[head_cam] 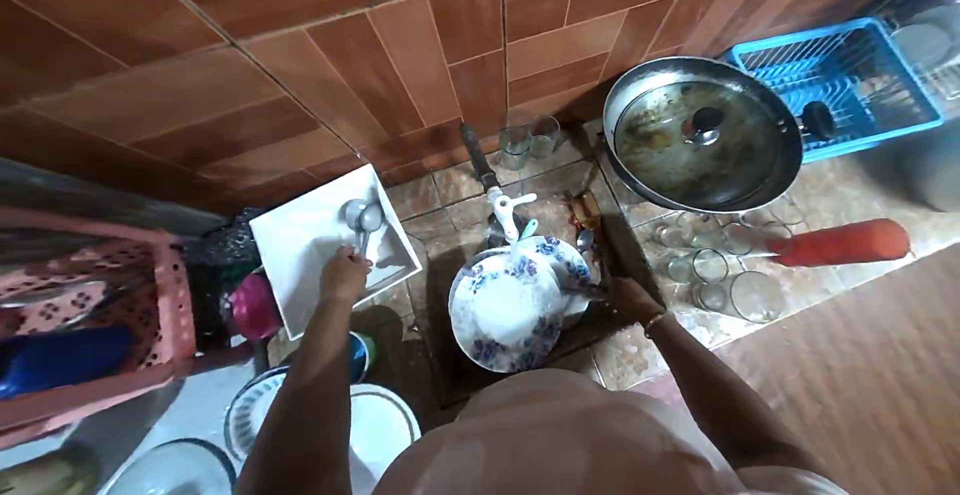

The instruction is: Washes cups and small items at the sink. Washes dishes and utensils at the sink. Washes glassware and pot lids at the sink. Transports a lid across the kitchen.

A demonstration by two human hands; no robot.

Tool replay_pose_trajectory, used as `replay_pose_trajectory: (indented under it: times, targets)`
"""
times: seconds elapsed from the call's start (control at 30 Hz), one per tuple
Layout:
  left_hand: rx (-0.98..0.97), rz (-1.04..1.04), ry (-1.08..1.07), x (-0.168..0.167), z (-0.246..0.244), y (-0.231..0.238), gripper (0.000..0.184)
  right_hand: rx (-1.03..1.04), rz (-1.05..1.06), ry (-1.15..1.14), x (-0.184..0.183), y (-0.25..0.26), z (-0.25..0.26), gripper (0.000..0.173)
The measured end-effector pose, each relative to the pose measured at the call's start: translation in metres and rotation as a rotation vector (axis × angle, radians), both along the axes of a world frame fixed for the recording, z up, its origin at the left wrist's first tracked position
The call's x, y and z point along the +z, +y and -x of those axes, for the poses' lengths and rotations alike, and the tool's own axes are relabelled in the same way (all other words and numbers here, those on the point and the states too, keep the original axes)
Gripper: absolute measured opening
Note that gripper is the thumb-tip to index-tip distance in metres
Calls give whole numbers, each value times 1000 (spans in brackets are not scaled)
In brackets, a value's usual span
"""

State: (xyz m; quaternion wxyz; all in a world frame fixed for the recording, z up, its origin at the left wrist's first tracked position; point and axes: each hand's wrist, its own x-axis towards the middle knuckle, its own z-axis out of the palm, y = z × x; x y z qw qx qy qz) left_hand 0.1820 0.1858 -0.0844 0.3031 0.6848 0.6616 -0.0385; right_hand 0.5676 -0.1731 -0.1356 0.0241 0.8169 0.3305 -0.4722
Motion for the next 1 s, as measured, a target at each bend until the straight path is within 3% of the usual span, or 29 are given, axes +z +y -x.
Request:
replay_pose_trajectory:
  times: [0.1,0.23,0.3,0.37,0.47,0.6,0.63,0.73,0.8,0.9,1.0]
  targets:
    - [-139,-147,72,30,-20,-16,54,9,-167,-223,47,11,-10,37]
    - [-380,-395,-260,56,-70,-81,40,84,-585,-343,78,30,5,31]
    - [-607,-323,-400,40,-100,-117,35,203,-720,-308,78,50,25,30]
    - [-761,-125,-339,24,-129,-145,40,297,-701,-177,76,77,49,34]
    - [-644,230,-321,4,-158,-159,42,197,-636,80,63,114,71,38]
    - [-390,329,-415,-17,-167,-144,42,-367,-734,470,27,138,53,41]
    - [-368,335,-417,-17,-171,-140,45,-452,-734,473,14,144,43,45]
    - [-313,358,-440,-17,-192,-131,52,-358,-578,210,-33,162,8,48]
    - [-317,372,-522,-16,-206,-127,46,-285,-431,113,-52,176,-4,54]
    - [-370,449,-686,-11,-218,-123,28,-196,-345,159,-54,191,-6,51]
    - [-421,498,-753,-8,-219,-120,27,-178,-311,247,-68,200,-10,39]
